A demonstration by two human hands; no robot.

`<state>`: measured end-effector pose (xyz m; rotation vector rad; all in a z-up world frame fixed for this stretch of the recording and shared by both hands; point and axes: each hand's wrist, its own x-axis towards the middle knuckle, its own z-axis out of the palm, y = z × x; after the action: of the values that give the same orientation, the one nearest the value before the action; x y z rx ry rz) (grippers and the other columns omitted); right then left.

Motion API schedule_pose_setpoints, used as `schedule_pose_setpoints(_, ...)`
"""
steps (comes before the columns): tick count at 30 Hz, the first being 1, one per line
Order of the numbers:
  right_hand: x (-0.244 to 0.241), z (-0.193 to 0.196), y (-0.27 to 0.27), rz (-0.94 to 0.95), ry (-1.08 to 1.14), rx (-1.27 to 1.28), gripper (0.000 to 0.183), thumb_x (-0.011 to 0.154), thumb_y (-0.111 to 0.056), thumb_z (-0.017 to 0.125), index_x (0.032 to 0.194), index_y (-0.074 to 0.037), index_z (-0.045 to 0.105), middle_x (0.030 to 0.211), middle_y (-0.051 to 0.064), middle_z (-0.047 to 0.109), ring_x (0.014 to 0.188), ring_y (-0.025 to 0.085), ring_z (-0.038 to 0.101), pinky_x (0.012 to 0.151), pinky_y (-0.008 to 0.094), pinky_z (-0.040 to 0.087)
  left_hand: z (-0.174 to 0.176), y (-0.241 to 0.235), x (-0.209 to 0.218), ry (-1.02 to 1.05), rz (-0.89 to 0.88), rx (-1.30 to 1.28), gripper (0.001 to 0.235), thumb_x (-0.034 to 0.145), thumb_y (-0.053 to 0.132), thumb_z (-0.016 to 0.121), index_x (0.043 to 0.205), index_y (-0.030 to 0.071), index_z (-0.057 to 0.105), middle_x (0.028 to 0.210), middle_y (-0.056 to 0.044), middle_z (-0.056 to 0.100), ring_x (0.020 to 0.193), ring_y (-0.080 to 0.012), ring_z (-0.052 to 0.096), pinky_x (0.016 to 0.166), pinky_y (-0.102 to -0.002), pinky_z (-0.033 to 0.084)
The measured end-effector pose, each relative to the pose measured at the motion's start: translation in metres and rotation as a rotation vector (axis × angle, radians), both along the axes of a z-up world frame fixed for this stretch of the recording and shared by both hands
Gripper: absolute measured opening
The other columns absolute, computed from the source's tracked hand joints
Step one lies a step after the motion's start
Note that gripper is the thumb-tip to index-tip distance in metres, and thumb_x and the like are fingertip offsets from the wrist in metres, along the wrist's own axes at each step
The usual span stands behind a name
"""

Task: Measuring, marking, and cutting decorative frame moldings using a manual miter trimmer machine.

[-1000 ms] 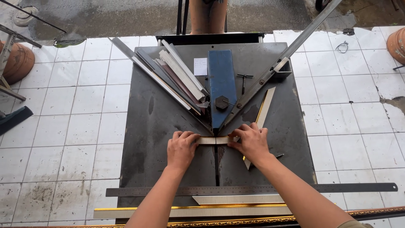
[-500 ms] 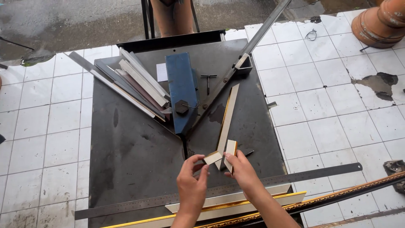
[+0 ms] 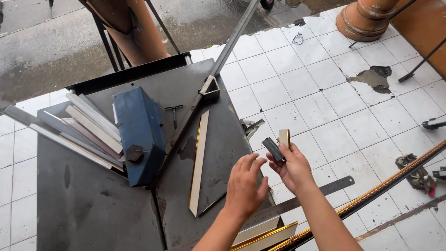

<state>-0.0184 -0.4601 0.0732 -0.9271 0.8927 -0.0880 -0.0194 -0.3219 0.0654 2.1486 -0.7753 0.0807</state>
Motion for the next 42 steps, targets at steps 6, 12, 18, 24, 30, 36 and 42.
schedule_pose_setpoints(6, 0.05, -0.062, -0.065, 0.087, 0.067, -0.002, 0.023, 0.087, -0.016, 0.049, 0.106, -0.004, 0.047, 0.096, 0.013, 0.055, 0.073, 0.021, 0.058, 0.057, 0.027, 0.048, -0.057, -0.025, 0.02, 0.177, 0.061, 0.707, 0.075, 0.076, 0.035, 0.065, 0.132, 0.004, 0.025, 0.141, -0.022, 0.016, 0.129, -0.0386, 0.015, 0.099, -0.045, 0.023)
schedule_pose_setpoints(12, 0.114, -0.148, -0.077, 0.146, 0.196, -0.005, 0.013, 0.09, -0.01, 0.041, 0.099, -0.001, 0.044, 0.095, 0.018, 0.054, 0.078, 0.026, 0.061, 0.062, 0.032, 0.053, -0.05, -0.043, 0.026, 0.243, 0.004, 1.002, 0.077, 0.079, 0.043, 0.062, 0.132, 0.005, 0.022, 0.141, -0.027, 0.011, 0.128, -0.0434, 0.014, 0.099, -0.046, 0.023)
schedule_pose_setpoints(18, 0.159, -0.197, -0.064, 0.205, 0.327, 0.132, 0.023, 0.085, -0.007, 0.044, 0.107, 0.0, 0.042, 0.107, 0.017, 0.049, 0.091, 0.037, 0.061, 0.071, 0.041, 0.055, -0.066, -0.041, 0.026, 0.19, 0.049, 0.956, 0.081, 0.075, 0.046, 0.065, 0.133, 0.008, 0.022, 0.142, -0.023, 0.011, 0.128, -0.0392, 0.015, 0.096, -0.043, 0.025)
schedule_pose_setpoints(24, 0.172, -0.258, -0.07, 0.308, 0.402, 0.075, 0.029, 0.086, -0.012, 0.043, 0.114, -0.002, 0.046, 0.118, 0.02, 0.05, 0.086, 0.034, 0.061, 0.068, 0.046, 0.055, -0.068, -0.041, 0.027, 0.19, 0.049, 0.946, 0.081, 0.076, 0.047, 0.064, 0.133, 0.009, 0.022, 0.142, -0.022, 0.01, 0.128, -0.0381, 0.014, 0.097, -0.043, 0.024)
schedule_pose_setpoints(30, 0.151, -0.191, -0.059, 0.71, 0.538, -0.14, 0.017, 0.084, -0.026, 0.049, 0.097, -0.017, 0.055, 0.087, -0.007, 0.066, 0.075, 0.017, 0.06, 0.062, 0.037, 0.047, -0.071, -0.043, 0.026, 0.195, 0.048, 0.979, 0.083, 0.075, 0.048, 0.065, 0.133, 0.008, 0.022, 0.143, -0.024, 0.009, 0.129, -0.0389, 0.014, 0.096, -0.043, 0.024)
schedule_pose_setpoints(36, 0.14, -0.213, -0.059, 0.336, 0.326, -0.133, 0.016, 0.078, -0.004, 0.06, 0.094, -0.006, 0.063, 0.082, 0.007, 0.065, 0.066, 0.015, 0.06, 0.058, 0.026, 0.05, -0.069, -0.037, 0.025, 0.181, 0.028, 0.979, 0.083, 0.075, 0.048, 0.063, 0.134, 0.008, 0.021, 0.143, -0.023, 0.008, 0.129, -0.0388, 0.013, 0.097, -0.045, 0.023)
schedule_pose_setpoints(42, 0.127, -0.099, -0.013, 0.053, 0.093, -0.335, 0.035, 0.081, -0.035, 0.053, 0.061, -0.012, 0.037, 0.047, -0.003, 0.026, 0.036, 0.009, 0.024, 0.033, 0.022, 0.013, -0.04, -0.011, 0.037, 0.331, -0.138, 0.871, 0.071, 0.083, 0.039, 0.055, 0.137, 0.01, 0.018, 0.145, -0.016, 0.006, 0.132, -0.0316, 0.008, 0.103, -0.045, 0.014)
